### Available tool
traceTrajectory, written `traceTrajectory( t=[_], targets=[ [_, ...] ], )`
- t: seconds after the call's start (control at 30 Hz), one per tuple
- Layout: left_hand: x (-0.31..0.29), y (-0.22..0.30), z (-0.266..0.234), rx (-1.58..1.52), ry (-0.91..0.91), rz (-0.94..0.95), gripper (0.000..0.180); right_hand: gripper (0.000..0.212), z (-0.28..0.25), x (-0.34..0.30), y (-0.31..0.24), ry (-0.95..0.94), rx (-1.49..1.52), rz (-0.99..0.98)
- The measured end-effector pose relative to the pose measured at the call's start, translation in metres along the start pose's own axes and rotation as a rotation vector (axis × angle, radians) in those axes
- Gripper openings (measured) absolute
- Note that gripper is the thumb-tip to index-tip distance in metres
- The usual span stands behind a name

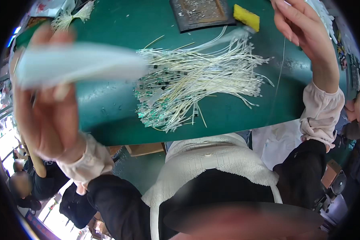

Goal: Threading thin wires through small plastic tubes and organizing them into bundles.

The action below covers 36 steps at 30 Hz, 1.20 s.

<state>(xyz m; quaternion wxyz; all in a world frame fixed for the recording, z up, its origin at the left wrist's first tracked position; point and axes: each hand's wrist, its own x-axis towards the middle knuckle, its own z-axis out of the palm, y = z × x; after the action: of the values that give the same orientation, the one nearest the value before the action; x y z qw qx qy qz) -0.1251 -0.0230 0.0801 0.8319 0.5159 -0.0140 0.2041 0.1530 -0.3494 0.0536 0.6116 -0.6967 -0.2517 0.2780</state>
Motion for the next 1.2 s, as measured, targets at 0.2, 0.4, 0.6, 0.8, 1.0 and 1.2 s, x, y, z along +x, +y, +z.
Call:
traceTrajectory(
  t=[0.2,0.4,0.6,0.8,1.0,1.2],
  targets=[
    [-0.118,0.084,-0.062,0.409,0.093,0.023,0.086,0.013,-0.093,-0.006,-0.002,0.376,-0.502,-0.188],
    [-0.171,0.079,-0.03,1.317,0.368,-0.599,0.009,0.014,-0.116,-0.015,0.03,0.476,-1.105,-0.209],
    [-0.116,0.051,-0.017,1.687,0.239,-0.48,0.032,0.036,-0.072,-0.014,0.015,0.483,-1.468,-0.107],
    [-0.002,-0.015,0.041,1.548,-0.335,-0.113,0.023,0.026,-0.097,0.001,0.038,0.482,-1.51,-0.534],
    [0.063,-0.091,0.06,1.383,-0.735,0.194,0.018,0.017,-0.048,0.0,0.008,0.611,-1.335,-0.721],
    [0.075,-0.122,0.058,1.281,-0.82,0.179,0.012,0.014,0.003,-0.005,-0.022,0.304,-0.793,-0.319]
  ],
)
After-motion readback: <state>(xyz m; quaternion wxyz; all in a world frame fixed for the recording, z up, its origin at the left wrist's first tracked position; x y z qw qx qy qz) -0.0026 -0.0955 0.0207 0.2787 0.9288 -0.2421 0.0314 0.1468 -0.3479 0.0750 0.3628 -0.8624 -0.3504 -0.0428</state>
